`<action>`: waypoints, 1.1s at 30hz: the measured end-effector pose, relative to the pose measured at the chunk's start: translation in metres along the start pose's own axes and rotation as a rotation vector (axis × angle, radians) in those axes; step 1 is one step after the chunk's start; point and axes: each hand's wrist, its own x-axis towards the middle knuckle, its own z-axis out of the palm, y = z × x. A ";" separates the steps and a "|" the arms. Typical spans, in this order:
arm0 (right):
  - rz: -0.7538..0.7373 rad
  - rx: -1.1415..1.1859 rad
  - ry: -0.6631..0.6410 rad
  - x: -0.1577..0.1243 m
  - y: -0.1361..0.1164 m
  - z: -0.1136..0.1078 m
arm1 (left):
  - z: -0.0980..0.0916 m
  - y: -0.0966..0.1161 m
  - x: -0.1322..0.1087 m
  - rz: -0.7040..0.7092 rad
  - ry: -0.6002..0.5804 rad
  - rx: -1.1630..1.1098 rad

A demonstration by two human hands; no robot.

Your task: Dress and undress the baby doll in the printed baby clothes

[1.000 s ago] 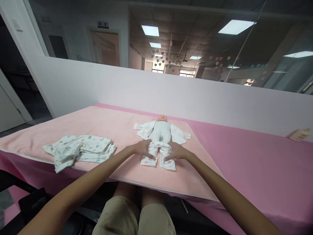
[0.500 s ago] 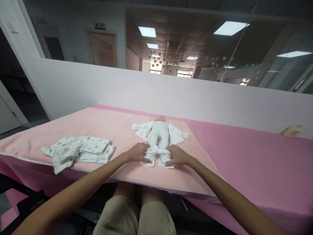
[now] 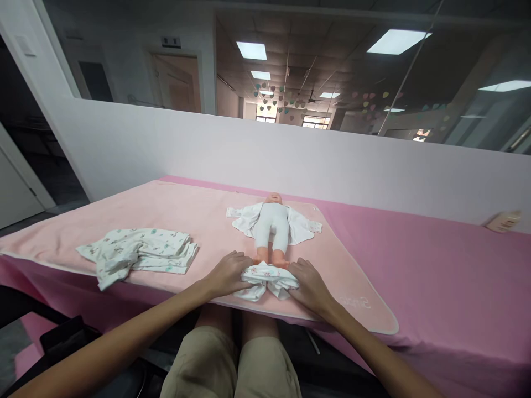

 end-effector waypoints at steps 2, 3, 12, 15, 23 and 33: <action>0.024 0.037 -0.079 -0.002 -0.020 -0.019 | -0.017 0.017 -0.007 -0.033 -0.050 -0.059; 0.034 0.054 -0.124 -0.001 -0.029 -0.031 | -0.026 0.025 -0.010 -0.058 -0.072 -0.085; 0.084 0.352 -0.204 0.046 -0.062 -0.161 | -0.155 0.069 0.022 -0.151 -0.122 -0.492; 0.142 0.401 -0.125 0.073 -0.063 -0.192 | -0.197 0.076 0.047 -0.134 -0.046 -0.484; 0.066 0.427 0.030 0.117 -0.074 -0.251 | -0.268 0.107 0.081 0.041 0.102 -0.281; -0.432 -0.355 0.150 0.129 -0.048 -0.263 | -0.268 0.063 0.106 0.479 0.288 0.385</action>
